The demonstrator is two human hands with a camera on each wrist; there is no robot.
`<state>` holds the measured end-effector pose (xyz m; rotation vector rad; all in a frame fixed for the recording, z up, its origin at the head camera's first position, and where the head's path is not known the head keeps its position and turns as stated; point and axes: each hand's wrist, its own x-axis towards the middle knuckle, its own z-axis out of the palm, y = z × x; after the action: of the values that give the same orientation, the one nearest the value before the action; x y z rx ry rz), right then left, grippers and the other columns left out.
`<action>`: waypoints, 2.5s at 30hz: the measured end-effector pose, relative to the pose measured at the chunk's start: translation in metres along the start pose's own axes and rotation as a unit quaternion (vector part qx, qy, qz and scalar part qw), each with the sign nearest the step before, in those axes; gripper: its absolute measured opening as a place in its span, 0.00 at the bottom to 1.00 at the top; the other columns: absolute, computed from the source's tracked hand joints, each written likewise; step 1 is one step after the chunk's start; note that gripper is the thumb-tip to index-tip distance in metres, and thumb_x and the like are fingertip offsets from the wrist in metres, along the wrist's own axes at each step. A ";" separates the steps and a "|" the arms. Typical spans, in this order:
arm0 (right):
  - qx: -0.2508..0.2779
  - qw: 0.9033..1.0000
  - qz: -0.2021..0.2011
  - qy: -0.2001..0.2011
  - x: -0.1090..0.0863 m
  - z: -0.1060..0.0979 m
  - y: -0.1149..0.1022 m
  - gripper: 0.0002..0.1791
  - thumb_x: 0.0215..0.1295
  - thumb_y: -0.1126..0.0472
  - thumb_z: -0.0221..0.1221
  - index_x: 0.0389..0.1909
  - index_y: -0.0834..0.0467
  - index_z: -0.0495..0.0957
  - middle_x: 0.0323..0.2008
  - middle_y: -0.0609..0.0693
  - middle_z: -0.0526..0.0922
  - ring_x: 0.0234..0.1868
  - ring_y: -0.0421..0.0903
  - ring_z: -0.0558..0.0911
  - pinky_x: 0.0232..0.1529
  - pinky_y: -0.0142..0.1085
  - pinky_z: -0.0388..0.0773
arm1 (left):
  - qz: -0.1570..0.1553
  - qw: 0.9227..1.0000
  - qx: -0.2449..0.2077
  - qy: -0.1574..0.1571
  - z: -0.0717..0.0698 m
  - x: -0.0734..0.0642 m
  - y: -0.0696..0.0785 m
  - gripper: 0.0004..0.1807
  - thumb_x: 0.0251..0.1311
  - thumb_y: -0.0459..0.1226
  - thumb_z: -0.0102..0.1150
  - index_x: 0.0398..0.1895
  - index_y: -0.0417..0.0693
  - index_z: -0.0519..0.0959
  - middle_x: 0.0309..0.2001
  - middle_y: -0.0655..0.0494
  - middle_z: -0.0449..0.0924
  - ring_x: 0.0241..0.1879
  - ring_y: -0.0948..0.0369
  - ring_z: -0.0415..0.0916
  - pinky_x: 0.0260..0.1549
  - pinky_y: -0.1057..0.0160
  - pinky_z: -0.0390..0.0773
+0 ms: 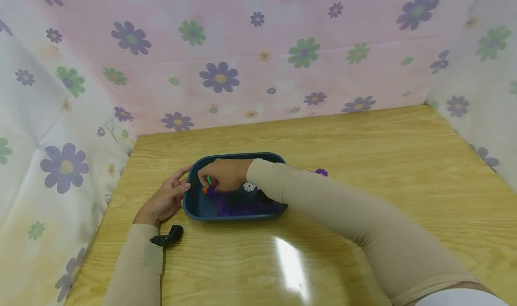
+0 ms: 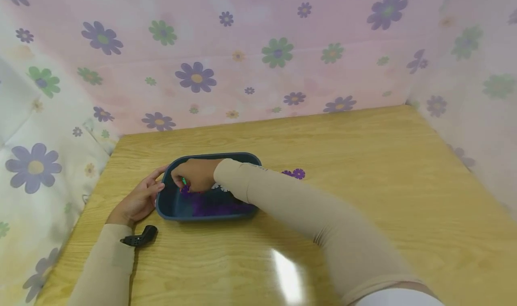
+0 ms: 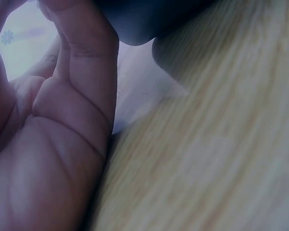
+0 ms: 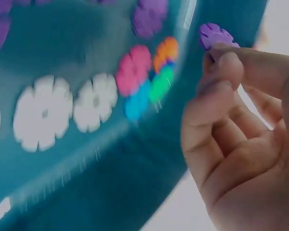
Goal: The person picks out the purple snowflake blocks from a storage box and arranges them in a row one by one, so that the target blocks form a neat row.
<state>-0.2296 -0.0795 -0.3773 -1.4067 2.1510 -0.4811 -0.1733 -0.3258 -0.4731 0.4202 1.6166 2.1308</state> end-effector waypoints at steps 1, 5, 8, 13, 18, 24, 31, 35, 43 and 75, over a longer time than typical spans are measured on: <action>0.001 1.000 -0.004 0.014 -0.006 -0.005 0.001 0.08 0.70 0.67 0.60 0.42 0.53 0.72 0.39 0.46 0.79 0.36 0.41 0.77 0.39 0.30 0.73 | -0.001 1.000 0.000 0.002 0.000 0.000 0.000 0.26 0.76 0.28 0.39 0.71 0.61 0.59 0.34 0.61 0.81 0.24 0.70 0.78 0.25 0.73 0.78; -0.002 0.996 -0.015 0.091 -0.038 -0.027 0.005 0.07 0.71 0.65 0.58 0.43 0.52 0.71 0.41 0.44 0.78 0.41 0.41 0.77 0.46 0.32 0.73 | -0.001 1.000 0.003 0.009 0.002 0.001 0.002 0.26 0.76 0.29 0.41 0.72 0.60 0.60 0.36 0.60 0.81 0.24 0.70 0.79 0.25 0.73 0.78; -0.004 0.988 -0.011 0.151 -0.071 -0.040 0.008 0.06 0.71 0.64 0.58 0.42 0.51 0.71 0.40 0.45 0.79 0.38 0.42 0.77 0.43 0.33 0.75 | 0.001 1.000 0.000 0.009 0.002 0.000 0.001 0.26 0.76 0.29 0.40 0.72 0.59 0.59 0.39 0.60 0.82 0.25 0.70 0.79 0.25 0.73 0.78; -0.001 0.971 0.010 0.237 -0.129 -0.053 0.020 0.08 0.70 0.66 0.59 0.44 0.53 0.72 0.42 0.47 0.80 0.25 0.43 0.74 0.35 0.35 0.75 | 0.003 1.000 -0.002 0.001 0.002 -0.003 -0.001 0.27 0.76 0.28 0.38 0.73 0.59 0.59 0.37 0.60 0.80 0.24 0.70 0.78 0.25 0.74 0.77; 0.016 0.938 0.053 0.343 -0.183 -0.047 0.033 0.09 0.70 0.66 0.59 0.46 0.54 0.71 0.40 0.48 0.78 0.18 0.42 0.66 0.28 0.35 0.68 | 0.002 1.000 -0.003 -0.001 0.003 -0.003 0.002 0.27 0.77 0.29 0.38 0.74 0.60 0.58 0.41 0.60 0.81 0.26 0.70 0.79 0.26 0.73 0.78; 0.067 0.894 0.102 0.431 -0.226 -0.025 0.047 0.07 0.73 0.64 0.57 0.48 0.57 0.71 0.41 0.50 0.76 0.16 0.41 0.65 0.22 0.34 0.65 | -0.014 1.000 0.006 0.010 0.003 -0.001 0.003 0.27 0.77 0.30 0.39 0.74 0.61 0.57 0.42 0.60 0.82 0.27 0.69 0.80 0.26 0.73 0.78; 0.140 0.865 0.140 0.461 -0.245 0.003 0.068 0.09 0.72 0.64 0.58 0.50 0.57 0.71 0.42 0.50 0.74 0.17 0.43 0.69 0.20 0.36 0.67 | -0.019 1.000 0.007 0.004 0.000 -0.004 0.001 0.27 0.78 0.30 0.38 0.75 0.60 0.55 0.43 0.60 0.81 0.28 0.69 0.79 0.27 0.73 0.77; 0.166 0.858 0.154 0.461 -0.246 0.015 0.082 0.10 0.72 0.62 0.58 0.51 0.57 0.72 0.44 0.50 0.75 0.18 0.43 0.70 0.20 0.36 0.68 | -0.017 1.000 0.003 0.002 0.000 -0.008 0.002 0.27 0.78 0.30 0.38 0.74 0.60 0.56 0.44 0.59 0.82 0.29 0.68 0.80 0.27 0.73 0.78; 0.191 0.856 0.185 0.444 -0.249 0.027 0.112 0.09 0.73 0.62 0.58 0.50 0.59 0.71 0.45 0.56 0.76 0.22 0.51 0.75 0.23 0.35 0.74 | -0.016 1.000 0.007 0.003 0.002 -0.004 0.003 0.27 0.78 0.30 0.38 0.74 0.61 0.56 0.44 0.60 0.82 0.30 0.69 0.80 0.28 0.72 0.79; 0.236 0.897 0.269 0.260 -0.262 0.048 0.158 0.08 0.72 0.67 0.57 0.48 0.61 0.75 0.39 0.58 0.76 0.27 0.46 0.75 0.26 0.36 0.76 | 0.001 0.999 0.010 -0.035 0.003 0.000 0.001 0.27 0.78 0.29 0.35 0.74 0.63 0.58 0.42 0.61 0.83 0.29 0.70 0.81 0.27 0.72 0.79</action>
<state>-0.2312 0.2231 -0.4431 -0.4051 2.4576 -1.1512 -0.1720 -0.3240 -0.4711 0.4981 1.5990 2.0793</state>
